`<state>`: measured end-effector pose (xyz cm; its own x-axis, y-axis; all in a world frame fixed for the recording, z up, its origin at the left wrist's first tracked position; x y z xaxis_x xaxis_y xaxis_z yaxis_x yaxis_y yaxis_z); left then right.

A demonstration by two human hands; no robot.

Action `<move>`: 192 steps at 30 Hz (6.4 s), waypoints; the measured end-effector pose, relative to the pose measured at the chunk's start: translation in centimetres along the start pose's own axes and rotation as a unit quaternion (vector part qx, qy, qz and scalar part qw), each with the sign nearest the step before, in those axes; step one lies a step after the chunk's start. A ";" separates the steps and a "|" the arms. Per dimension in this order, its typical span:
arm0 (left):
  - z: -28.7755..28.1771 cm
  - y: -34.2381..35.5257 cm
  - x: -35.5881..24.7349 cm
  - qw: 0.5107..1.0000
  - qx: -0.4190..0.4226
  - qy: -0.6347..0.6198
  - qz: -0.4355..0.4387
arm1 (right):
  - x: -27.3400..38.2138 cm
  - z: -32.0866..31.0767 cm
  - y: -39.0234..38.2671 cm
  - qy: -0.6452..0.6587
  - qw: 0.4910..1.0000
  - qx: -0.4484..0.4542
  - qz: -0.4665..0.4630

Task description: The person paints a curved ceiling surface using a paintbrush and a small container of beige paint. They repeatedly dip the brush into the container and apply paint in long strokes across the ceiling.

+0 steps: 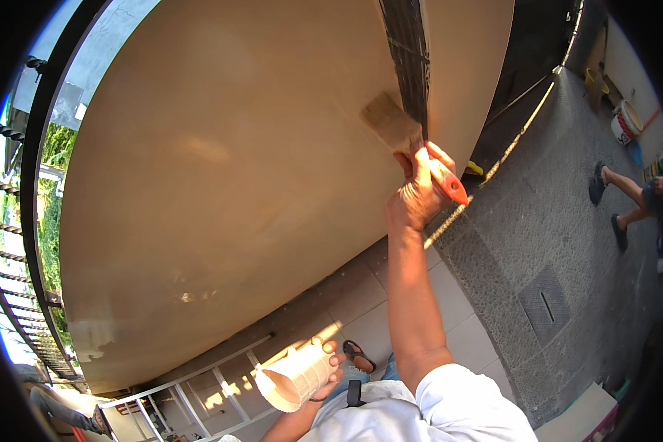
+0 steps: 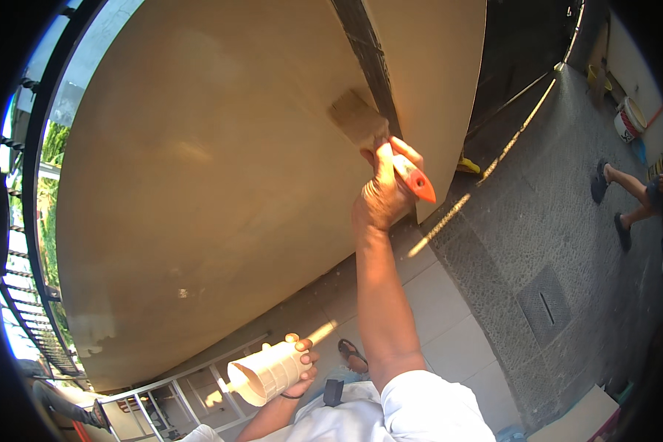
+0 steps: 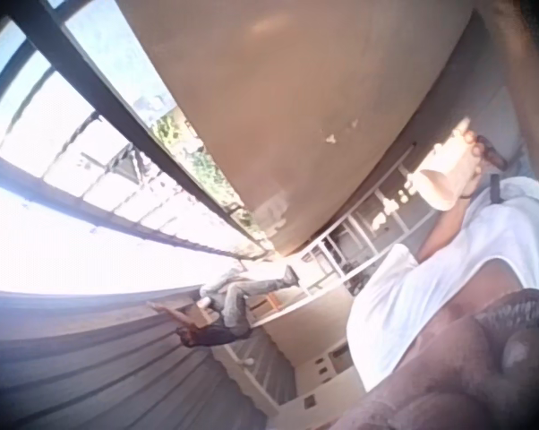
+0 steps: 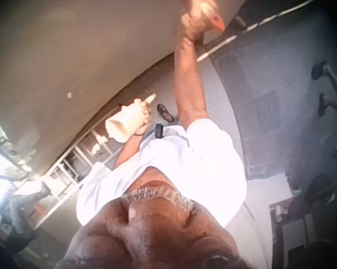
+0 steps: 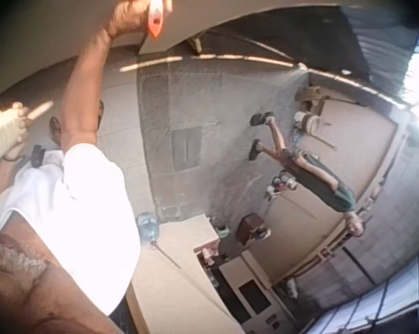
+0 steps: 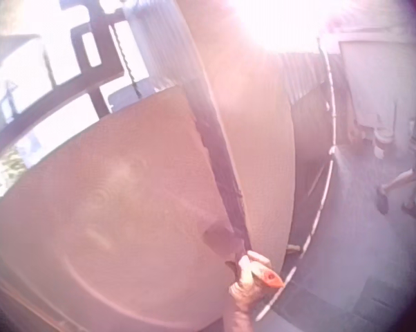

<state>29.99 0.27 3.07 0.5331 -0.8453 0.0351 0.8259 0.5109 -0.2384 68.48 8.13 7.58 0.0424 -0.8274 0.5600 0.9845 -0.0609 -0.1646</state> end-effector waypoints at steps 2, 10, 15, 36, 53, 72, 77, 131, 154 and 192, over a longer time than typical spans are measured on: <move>0.1 0.1 -0.1 1.000 0.001 -0.002 -0.005 | -0.8 -2.6 -0.2 -0.109 0.994 -0.019 -0.002; 0.2 1.1 -0.8 0.999 0.049 -0.021 -0.011 | 6.1 12.3 1.8 -0.213 0.954 0.094 -0.188; 0.4 0.6 -1.0 0.998 0.054 -0.029 -0.004 | 12.8 19.7 1.9 -0.267 0.851 0.189 -0.412; -1.7 -0.6 -1.1 1.000 -0.010 0.004 0.025 | -9.6 -15.9 -0.6 -0.071 0.979 -0.089 0.166; -2.9 -3.1 -0.1 0.998 -0.021 -0.005 0.051 | 1.3 0.6 -2.7 -0.354 0.787 0.198 -0.465; -2.6 -2.2 -0.1 0.999 -0.025 -0.007 0.030 | -1.0 1.4 -10.9 -0.284 0.762 0.416 -0.407; -2.2 -1.9 -0.4 0.999 -0.023 0.006 0.029 | 2.4 1.8 -8.6 -0.260 0.773 0.423 -0.396; -9.9 2.4 -0.8 0.998 -0.061 0.000 -0.013 | -9.8 -17.9 -2.3 -0.337 0.816 0.316 -0.349; -13.8 -4.2 -8.2 0.999 -0.042 0.011 -0.020 | -13.1 -12.5 -17.9 -0.370 0.736 0.471 -0.316; -14.6 -9.7 -11.2 0.999 -0.044 -0.014 0.014 | -10.9 -9.3 -21.8 -0.329 0.746 0.490 -0.309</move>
<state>13.32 2.50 -9.17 0.5621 -0.8254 0.0533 0.7916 0.5182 -0.3238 44.96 13.28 -2.52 -0.7141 -0.3374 0.6133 0.4892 0.3861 0.7821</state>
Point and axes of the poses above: each hand's wrist, its own y-axis towards the middle knuckle, its own z-axis out of the palm, x = y × z, the point moved 2 cm from there along y, towards the middle knuckle, and after that the axes turned 9 degrees about z, right-handed, at the moved point
